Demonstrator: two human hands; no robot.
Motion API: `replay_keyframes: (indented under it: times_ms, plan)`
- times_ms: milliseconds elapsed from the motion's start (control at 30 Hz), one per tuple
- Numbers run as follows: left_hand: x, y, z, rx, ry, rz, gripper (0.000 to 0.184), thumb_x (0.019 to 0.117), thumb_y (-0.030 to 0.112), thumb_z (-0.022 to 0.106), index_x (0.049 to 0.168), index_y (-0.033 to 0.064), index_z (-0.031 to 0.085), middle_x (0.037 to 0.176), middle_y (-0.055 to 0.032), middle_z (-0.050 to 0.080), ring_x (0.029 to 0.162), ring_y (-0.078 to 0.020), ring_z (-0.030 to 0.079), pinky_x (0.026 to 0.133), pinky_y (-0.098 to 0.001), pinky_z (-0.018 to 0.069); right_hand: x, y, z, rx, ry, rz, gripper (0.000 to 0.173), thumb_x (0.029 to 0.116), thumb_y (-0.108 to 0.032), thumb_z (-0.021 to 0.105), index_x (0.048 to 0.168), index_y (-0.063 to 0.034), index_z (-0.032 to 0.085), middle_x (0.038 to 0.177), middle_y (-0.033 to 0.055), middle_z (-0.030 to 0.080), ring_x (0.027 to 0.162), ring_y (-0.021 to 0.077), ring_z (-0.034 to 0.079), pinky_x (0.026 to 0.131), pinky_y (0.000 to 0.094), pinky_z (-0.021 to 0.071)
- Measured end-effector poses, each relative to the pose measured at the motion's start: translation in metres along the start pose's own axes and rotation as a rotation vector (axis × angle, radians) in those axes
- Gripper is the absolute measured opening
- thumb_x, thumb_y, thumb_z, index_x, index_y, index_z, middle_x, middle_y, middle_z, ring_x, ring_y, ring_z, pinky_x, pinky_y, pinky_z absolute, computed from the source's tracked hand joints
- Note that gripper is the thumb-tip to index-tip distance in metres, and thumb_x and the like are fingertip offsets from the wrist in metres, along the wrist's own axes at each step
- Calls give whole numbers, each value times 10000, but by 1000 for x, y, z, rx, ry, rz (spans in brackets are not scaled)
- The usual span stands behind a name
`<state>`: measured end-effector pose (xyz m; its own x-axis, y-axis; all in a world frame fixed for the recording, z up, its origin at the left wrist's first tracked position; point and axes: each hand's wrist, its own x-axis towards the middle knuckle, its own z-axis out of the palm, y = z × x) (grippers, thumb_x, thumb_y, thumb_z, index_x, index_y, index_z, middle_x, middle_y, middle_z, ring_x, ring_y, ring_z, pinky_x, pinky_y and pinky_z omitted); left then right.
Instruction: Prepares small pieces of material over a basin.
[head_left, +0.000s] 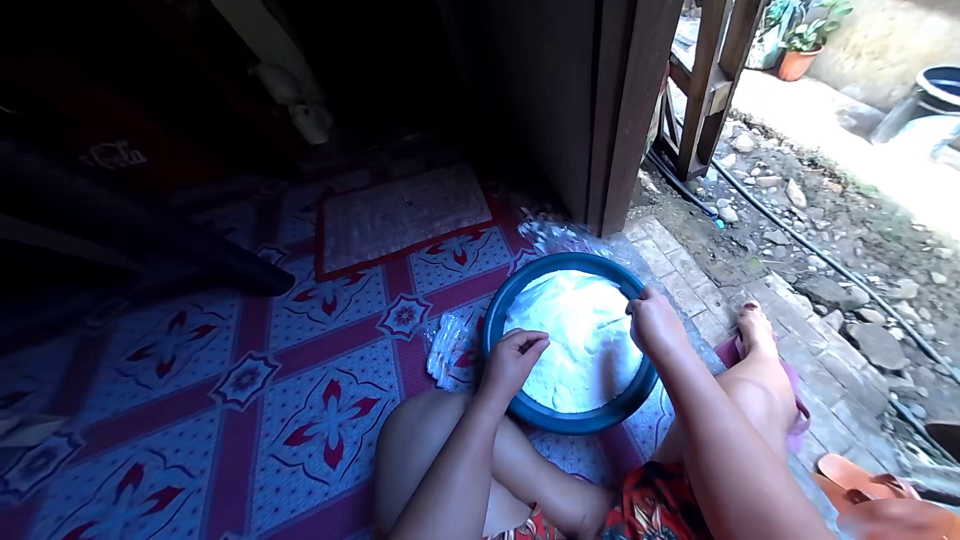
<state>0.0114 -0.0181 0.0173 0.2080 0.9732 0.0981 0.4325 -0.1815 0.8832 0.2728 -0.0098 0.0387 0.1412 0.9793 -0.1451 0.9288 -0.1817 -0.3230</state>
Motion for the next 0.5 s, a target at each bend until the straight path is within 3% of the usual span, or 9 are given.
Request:
replay_keyframes:
  times_ms: [100, 233, 500]
  plan:
    - [0, 2, 0, 15, -3, -3, 139, 945, 126, 711, 1031, 34, 770, 944, -47, 703, 812, -33, 649, 769, -167, 537, 1, -15, 4, -17, -111, -3, 288, 938, 8, 515, 1099, -36, 749, 1320, 195, 619, 1178, 380, 632, 948, 553, 540]
    - [1, 6, 0, 33, -17, -19, 138, 944, 128, 714, 1030, 37, 771, 953, -50, 703, 822, -38, 648, 777, -170, 534, 7, -22, 23, -74, -165, -1, 269, 942, 23, 497, 1061, -4, 736, 1313, 171, 631, 1181, 381, 628, 914, 564, 551]
    - [3, 4, 1, 30, -13, -13, 138, 943, 119, 712, 1033, 31, 769, 943, -52, 698, 810, -35, 642, 768, -163, 531, 14, -11, 27, -51, -211, 61, 283, 941, -26, 516, 1094, -68, 750, 1266, 139, 672, 1153, 351, 660, 924, 563, 550]
